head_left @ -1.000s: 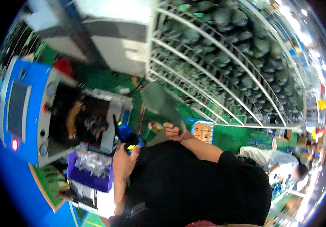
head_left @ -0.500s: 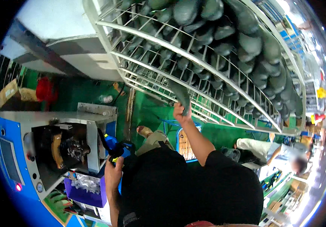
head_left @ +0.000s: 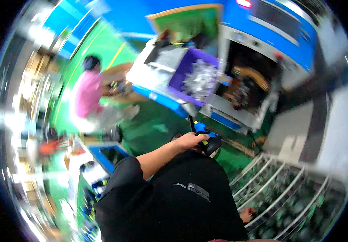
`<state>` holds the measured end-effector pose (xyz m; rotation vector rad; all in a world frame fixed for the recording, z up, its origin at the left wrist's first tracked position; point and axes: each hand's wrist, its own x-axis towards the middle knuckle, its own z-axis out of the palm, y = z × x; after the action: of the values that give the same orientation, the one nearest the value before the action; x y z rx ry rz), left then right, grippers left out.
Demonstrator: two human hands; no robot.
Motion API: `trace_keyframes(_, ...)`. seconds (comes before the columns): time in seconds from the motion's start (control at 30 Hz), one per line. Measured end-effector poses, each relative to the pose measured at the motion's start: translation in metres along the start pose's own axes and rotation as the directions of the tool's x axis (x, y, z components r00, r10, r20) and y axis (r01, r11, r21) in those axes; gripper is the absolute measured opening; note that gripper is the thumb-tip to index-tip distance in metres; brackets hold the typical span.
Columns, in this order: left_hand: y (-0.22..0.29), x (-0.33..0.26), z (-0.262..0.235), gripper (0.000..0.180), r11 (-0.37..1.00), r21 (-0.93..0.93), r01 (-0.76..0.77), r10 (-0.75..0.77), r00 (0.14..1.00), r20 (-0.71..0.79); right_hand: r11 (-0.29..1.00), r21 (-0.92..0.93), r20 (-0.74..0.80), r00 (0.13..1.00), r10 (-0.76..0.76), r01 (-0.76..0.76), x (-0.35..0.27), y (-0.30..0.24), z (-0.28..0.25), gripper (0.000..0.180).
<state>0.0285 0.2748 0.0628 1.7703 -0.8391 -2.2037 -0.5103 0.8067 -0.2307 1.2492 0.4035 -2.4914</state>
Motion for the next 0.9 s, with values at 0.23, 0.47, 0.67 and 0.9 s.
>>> trace_keyframes(0.23,-0.164,-0.061,-0.088,0.072,0.989,0.146,-0.028,0.118,0.743,-0.659,0.202,-0.908,-0.237,0.846,0.478,-0.368,-0.026,0.248,0.105,0.052)
trace_keyframes(0.47,-0.296,-0.155,-0.14,0.06,0.961,-0.211,-0.179,-0.137,0.351,-0.926,-0.39,-0.921,-0.285,0.674,0.681,0.004,-0.143,0.517,0.124,0.034)
trace_keyframes(0.67,-0.383,-0.217,-0.211,0.084,0.94,-0.25,-0.232,-0.244,0.054,-0.968,-0.644,-0.755,-0.469,0.58,0.666,0.129,-0.236,0.621,0.03,0.02)
trace_keyframes(0.9,-0.523,-0.249,-0.319,0.061,0.944,-0.284,0.168,-0.223,-0.309,-0.924,-0.839,-0.336,-0.513,0.664,0.544,0.427,-0.327,0.626,-0.069,0.029)
